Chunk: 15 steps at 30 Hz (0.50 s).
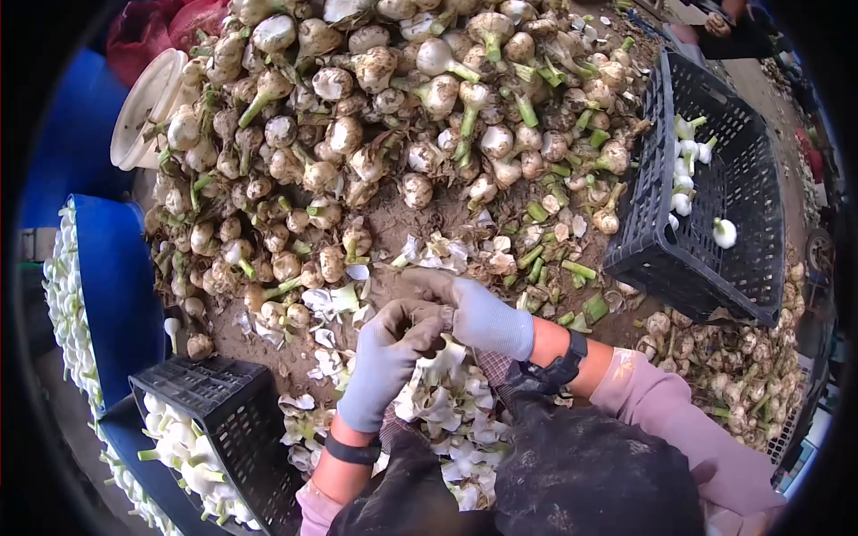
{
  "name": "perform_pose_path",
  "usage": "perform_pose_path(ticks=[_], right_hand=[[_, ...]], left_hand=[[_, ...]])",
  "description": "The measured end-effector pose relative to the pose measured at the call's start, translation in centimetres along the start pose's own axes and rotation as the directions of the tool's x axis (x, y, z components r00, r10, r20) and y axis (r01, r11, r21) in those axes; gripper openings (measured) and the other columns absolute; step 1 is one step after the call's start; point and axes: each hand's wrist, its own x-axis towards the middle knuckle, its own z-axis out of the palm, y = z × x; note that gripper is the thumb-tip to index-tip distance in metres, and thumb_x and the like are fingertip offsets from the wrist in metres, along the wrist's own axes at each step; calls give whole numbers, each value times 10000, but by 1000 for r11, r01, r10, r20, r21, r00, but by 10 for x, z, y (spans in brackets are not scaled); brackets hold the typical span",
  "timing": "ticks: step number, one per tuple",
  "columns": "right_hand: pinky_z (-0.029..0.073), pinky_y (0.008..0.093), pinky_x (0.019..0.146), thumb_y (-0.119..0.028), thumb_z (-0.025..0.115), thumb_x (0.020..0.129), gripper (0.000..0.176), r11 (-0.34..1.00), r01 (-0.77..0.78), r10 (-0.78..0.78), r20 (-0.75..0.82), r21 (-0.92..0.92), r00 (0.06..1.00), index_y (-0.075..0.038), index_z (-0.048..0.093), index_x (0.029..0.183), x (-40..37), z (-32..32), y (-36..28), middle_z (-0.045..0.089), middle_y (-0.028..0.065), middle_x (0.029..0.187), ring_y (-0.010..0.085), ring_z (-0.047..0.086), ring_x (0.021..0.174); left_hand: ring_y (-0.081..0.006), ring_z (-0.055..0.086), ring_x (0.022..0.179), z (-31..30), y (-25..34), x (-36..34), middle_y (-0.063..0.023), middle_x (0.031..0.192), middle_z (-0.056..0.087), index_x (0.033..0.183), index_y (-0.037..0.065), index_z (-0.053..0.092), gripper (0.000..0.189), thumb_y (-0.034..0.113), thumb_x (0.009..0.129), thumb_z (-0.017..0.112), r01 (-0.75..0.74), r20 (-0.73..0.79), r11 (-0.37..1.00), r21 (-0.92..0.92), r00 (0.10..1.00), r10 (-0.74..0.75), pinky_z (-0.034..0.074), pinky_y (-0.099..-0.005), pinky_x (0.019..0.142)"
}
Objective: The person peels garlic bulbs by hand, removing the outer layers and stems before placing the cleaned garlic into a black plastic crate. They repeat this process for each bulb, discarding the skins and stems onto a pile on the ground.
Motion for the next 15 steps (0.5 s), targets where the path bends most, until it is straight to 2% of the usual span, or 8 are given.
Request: perform_pose_path(ticks=[1, 4, 5, 6, 8, 10, 12, 15], right_hand=[[436, 338, 1027, -44, 564, 875, 506, 917, -298, 278, 112, 265, 954, 40, 428, 1355, 1, -1, -7, 552, 96, 1295, 186, 566, 1153], [483, 344, 963, -35, 594, 842, 506, 970, -183, 177, 53, 159, 983, -16, 473, 1333, 38, -17, 21, 563, 140, 1270, 197, 625, 1052], [510, 360, 904, -33, 602, 824, 520, 921, -119, 87, -100, -371, 991, -58, 479, 1329, 55, -24, 2, 561, 153, 1256, 230, 646, 990], [536, 375, 844, -32, 611, 806, 537, 597, -111, -73, -192, -794, 979, -99, 485, 1324, 74, -31, -19, 559, 166, 1242, 264, 668, 928], [552, 417, 744, -34, 629, 763, 596, 169, -223, -18, -230, -960, 973, -158, 468, 1324, 114, -38, -11, 513, 188, 1269, 340, 665, 861], [545, 462, 771, -18, 630, 737, 644, 152, -196, 124, -178, -969, 976, -158, 444, 1338, 130, -43, 5, 453, 192, 1309, 367, 654, 906], [534, 467, 804, -1, 618, 738, 634, 452, -235, 98, -214, -860, 972, -150, 448, 1330, 115, -38, 12, 463, 195, 1279, 386, 640, 931], [527, 444, 844, 26, 560, 720, 699, 582, 178, -39, 191, -794, 981, -137, 389, 1379, 57, -1, 22, 488, 200, 1289, 391, 628, 929]], left_hand=[[-108, 622, 771, 0, -3, 1, -25, 841, 643, 1047, -14, 607, 216, 141, 901, 638, -115, 5, 990, -79, 993, 116, 499, -241, 697], [-135, 647, 748, -7, -8, 3, -73, 865, 667, 1051, -6, 608, 259, 209, 913, 651, -110, -76, 992, -62, 991, 106, 529, -267, 669], [-125, 639, 743, -11, -14, 8, -68, 881, 659, 1115, -8, 598, 285, 203, 926, 630, -134, -157, 991, -4, 979, 132, 530, -257, 654], [-119, 630, 743, -14, -17, 11, -63, 890, 646, 1173, -11, 577, 324, 205, 934, 618, -148, -233, 989, -24, 963, 139, 533, -261, 661], [-120, 622, 742, -28, -28, 21, -65, 898, 632, 1193, -12, 562, 355, 223, 935, 622, -104, -308, 995, 1, 946, 99, 532, -251, 660], [-124, 625, 744, -39, -40, 31, -70, 925, 627, 1217, -10, 543, 387, 240, 934, 626, -122, -306, 992, 16, 944, 121, 537, -255, 667], [-129, 627, 747, -45, -42, 35, -75, 953, 622, 1242, -8, 524, 420, 257, 933, 630, -146, -316, 989, 18, 938, 144, 542, -259, 674], [-127, 621, 858, -45, -44, 27, -87, 1152, 568, 1328, 10, 433, 501, 198, 918, 652, -140, -271, 910, -390, 962, 32, 559, -276, 696]])
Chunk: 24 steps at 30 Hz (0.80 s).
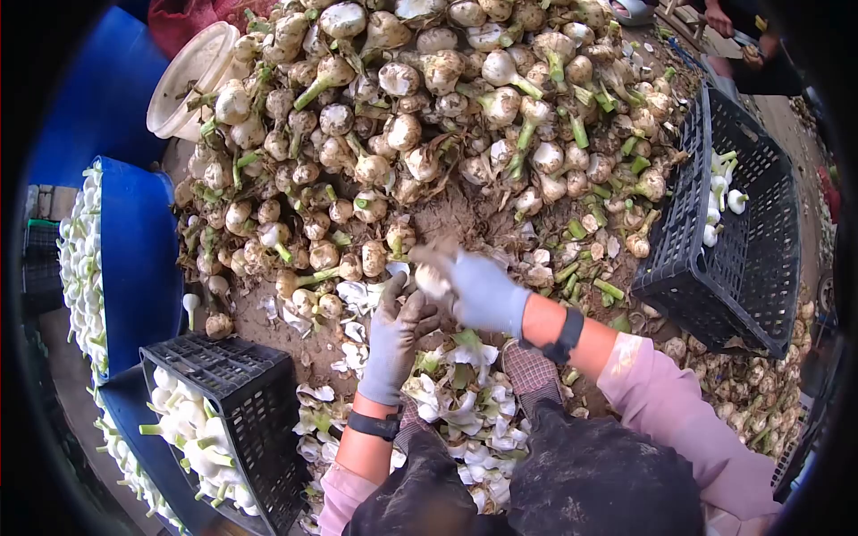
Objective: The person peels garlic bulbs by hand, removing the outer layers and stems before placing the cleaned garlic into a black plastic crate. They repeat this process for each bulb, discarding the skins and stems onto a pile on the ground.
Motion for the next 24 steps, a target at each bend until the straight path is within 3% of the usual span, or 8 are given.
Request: perform_pose_path(ticks=[3, 5, 6, 9, 10, 17, 20, 24], right_hand=[[528, 396, 862, -12, 600, 767, 696, 969, 206, -176, -205, 137, 963, -138, 377, 1414, -21, 17, -18, 548, 193, 1243, 322, 651, 963], [534, 304, 811, -111, 660, 845, 556, 716, -229, 354, -60, 659, 933, -60, 457, 1360, -23, 4, -6, 631, 141, 1087, 196, 648, 904], [519, 235, 681, -233, 673, 898, 518, 479, -143, 371, -51, 866, 927, 23, 488, 1310, -22, 14, 16, 648, 95, 967, 108, 605, 754], [452, 277, 508, -353, 610, 939, 398, 623, -580, 381, 444, 524, 811, 40, 659, 966, -17, -35, -24, 631, 58, 683, 95, 562, 573], [449, 289, 512, -377, 607, 933, 427, 652, -422, 332, 263, 630, 906, 23, 670, 798, -18, -17, -20, 608, 58, 599, 100, 559, 569], [487, 391, 577, -239, 568, 919, 300, 671, -430, 404, 188, 603, 895, 49, 644, 893, -26, 5, -35, 634, 186, 672, 258, 646, 624], [494, 442, 617, -207, 566, 900, 234, 829, -214, 248, 4, 517, 969, 13, 640, 928, -30, 20, -15, 629, 242, 745, 390, 647, 721], [500, 450, 635, -267, 604, 901, 243, 955, -86, 144, -192, 282, 971, -38, 654, 966, -37, 13, -26, 644, 199, 748, 409, 634, 731]], left_hand=[[-165, 635, 955, -10, 1, -2, -117, 1166, 575, 1308, -12, 441, 549, 155, 860, 710, 3, 111, 994, -109, 994, 9, 593, -330, 748], [-194, 653, 943, -7, 8, -11, -121, 1169, 600, 1322, -6, 457, 610, 126, 803, 748, -73, 6, 997, 8, 997, 73, 558, -320, 827], [-188, 621, 1013, -8, 8, -10, -134, 1247, 547, 1368, -8, 417, 701, 106, 769, 763, -296, 47, 882, 367, 953, 301, 544, -304, 834], [-205, 537, 1152, 13, 15, -21, -142, 1298, 500, 1432, -6, 336, 901, 121, 691, 833, -539, 342, 612, 579, 842, 418, 460, -319, 968], [-208, 536, 1157, 10, 10, -21, -139, 1304, 504, 1434, -8, 336, 943, 119, 658, 856, -549, 364, 484, 682, 828, 426, 418, -323, 1016], [-251, 591, 1082, 0, 10, -30, -152, 1193, 570, 1306, 8, 496, 795, 89, 603, 857, -538, 335, 227, 812, 747, 574, 492, -340, 927], [-244, 588, 1085, -5, 21, -35, -151, 1232, 546, 1367, -35, 405, 883, -14, 597, 835, -332, 143, 883, 332, 943, 301, 518, -341, 914], [-276, 603, 1055, -6, 15, -33, -110, 1240, 560, 1397, 142, 413, 516, 431, 976, 488, -71, 148, 941, -330, 981, 126, 578, -335, 716]])
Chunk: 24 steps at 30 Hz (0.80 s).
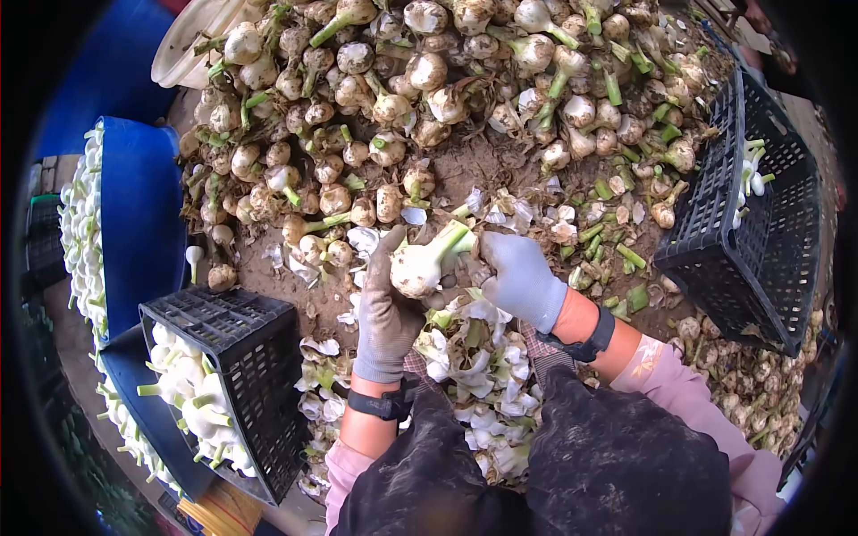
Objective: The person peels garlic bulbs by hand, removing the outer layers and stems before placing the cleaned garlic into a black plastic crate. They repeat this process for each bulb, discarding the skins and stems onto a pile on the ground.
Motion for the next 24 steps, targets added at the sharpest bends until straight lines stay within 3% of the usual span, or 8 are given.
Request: perform_pose_path(ticks=[2, 5, 7, 11, 17, 20, 22, 24], right_hand=[[503, 448, 639, -299, 613, 904, 263, 1000, 16, -14, -53, 26, 998, -47, 656, 967, 2, -1, -3, 651, 177, 737, 405, 634, 723], [465, 293, 463, -383, 592, 940, 377, 658, -518, 325, 414, 547, 850, -11, 649, 925, 10, -10, -11, 618, 37, 612, 158, 591, 485], [415, 228, 417, -367, 579, 954, 380, 635, -514, 395, 330, 577, 857, 3, 652, 907, 14, -1, -14, 587, 15, 589, 69, 535, 449], [425, 246, 428, -306, 550, 973, 342, 686, -548, 385, 401, 479, 831, -7, 649, 842, 21, -5, -25, 588, 9, 597, 70, 531, 478], [460, 251, 490, -213, 543, 963, 277, 680, -598, 437, 421, 424, 795, 9, 646, 833, 17, -12, -36, 615, 31, 650, 85, 572, 558], [494, 318, 522, -200, 592, 916, 233, 653, -509, 414, 298, 560, 860, 25, 640, 879, 8, -2, -29, 638, 75, 656, 177, 609, 547], [521, 390, 607, -220, 645, 866, 276, 997, 30, -30, 7, -72, 1000, 33, 627, 974, 3, 1, -6, 665, 139, 746, 306, 652, 647], [523, 405, 660, -227, 667, 845, 314, 997, 53, -55, -26, -51, 998, 27, 617, 1023, 2, 1, 0, 664, 163, 801, 355, 649, 722]], left_hand=[[-264, 601, 1057, -10, -6, 2, -104, 1242, 559, 1399, 151, 412, 547, 454, 956, 518, -41, -6, 998, 56, 999, 41, 571, -337, 734], [-210, 584, 1090, 1, -8, -4, -84, 1244, 553, 1401, 122, 408, 645, 365, 873, 687, -97, 95, 991, 94, 992, 88, 537, -343, 855], [-176, 549, 1141, 2, -7, -5, -103, 1319, 489, 1383, 17, 398, 782, 180, 745, 819, -195, 70, 618, 761, 973, 220, 500, -328, 925], [-172, 555, 1121, -3, -3, -9, -115, 1273, 526, 1366, -19, 417, 798, 74, 688, 828, -68, -87, 737, 672, 982, 170, 452, -311, 981], [-176, 590, 1061, 0, 0, -11, -112, 1211, 568, 1376, -6, 405, 775, 64, 711, 798, -119, -31, 823, 555, 986, 163, 512, -313, 886], [-171, 635, 877, -5, -2, -12, -116, 1135, 608, 1416, 60, 365, 727, 247, 813, 725, -74, -8, 954, 292, 997, 80, 554, -290, 697], [-208, 651, 741, -7, -5, -11, -154, 1150, 618, 1462, 207, 335, 731, 616, 885, 521, 11, 34, 987, 159, 999, -17, 493, -274, 511], [-214, 637, 626, -2, -7, -11, -138, 1150, 623, 1472, 192, 310, 779, 646, 872, 514, 45, 18, 997, 59, 999, -46, 475, -289, 455]])
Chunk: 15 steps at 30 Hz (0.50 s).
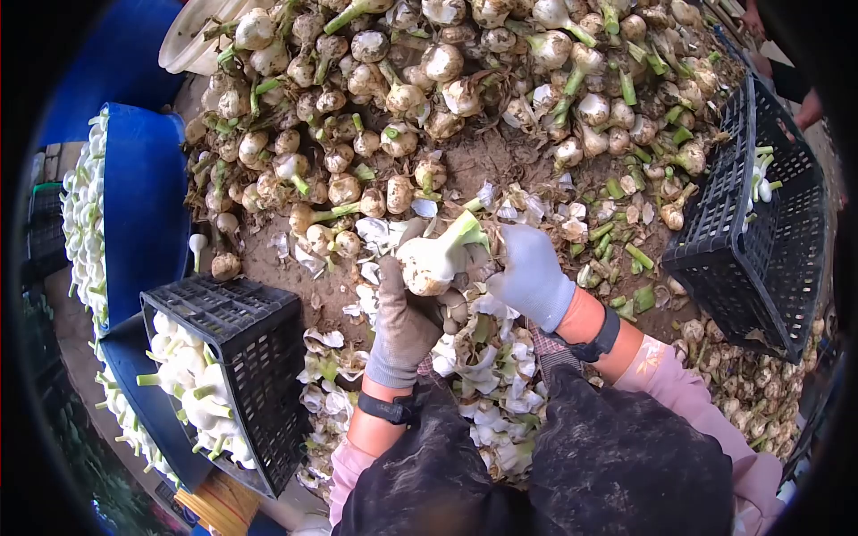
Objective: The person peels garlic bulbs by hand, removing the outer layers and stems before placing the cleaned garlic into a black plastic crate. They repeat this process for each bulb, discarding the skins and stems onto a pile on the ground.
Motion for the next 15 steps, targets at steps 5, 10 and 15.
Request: perform_pose_path(ticks=[5, 10, 15], right_hand=[[514, 315, 750, -170, 680, 858, 321, 681, -429, 194, 419, 594, 887, 5, 618, 1120, 10, -10, -11, 694, 88, 938, 152, 648, 833], [509, 289, 750, -126, 628, 905, 233, 644, -542, 341, 432, 540, 835, 19, 640, 1086, 10, 8, -6, 690, 46, 953, 88, 610, 848], [520, 318, 720, -126, 616, 895, 229, 815, -320, 150, 358, 482, 922, 23, 643, 1066, -1, 11, -14, 700, 109, 923, 162, 662, 825]], left_hand=[[-172, 643, 610, 2, 5, -5, -115, 1040, 631, 1477, 129, 263, 758, 490, 901, 598, -39, 32, 992, 118, 999, 36, 509, -264, 459], [-172, 649, 825, -15, 9, 0, -140, 1120, 599, 1364, 3, 420, 588, 315, 915, 636, -101, -105, 819, 565, 976, 192, 550, -251, 637], [-168, 587, 1013, -9, 27, 5, -138, 1242, 555, 1165, -32, 587, 537, 336, 810, 749, -373, 366, -57, 926, 852, 375, 490, -272, 861]])
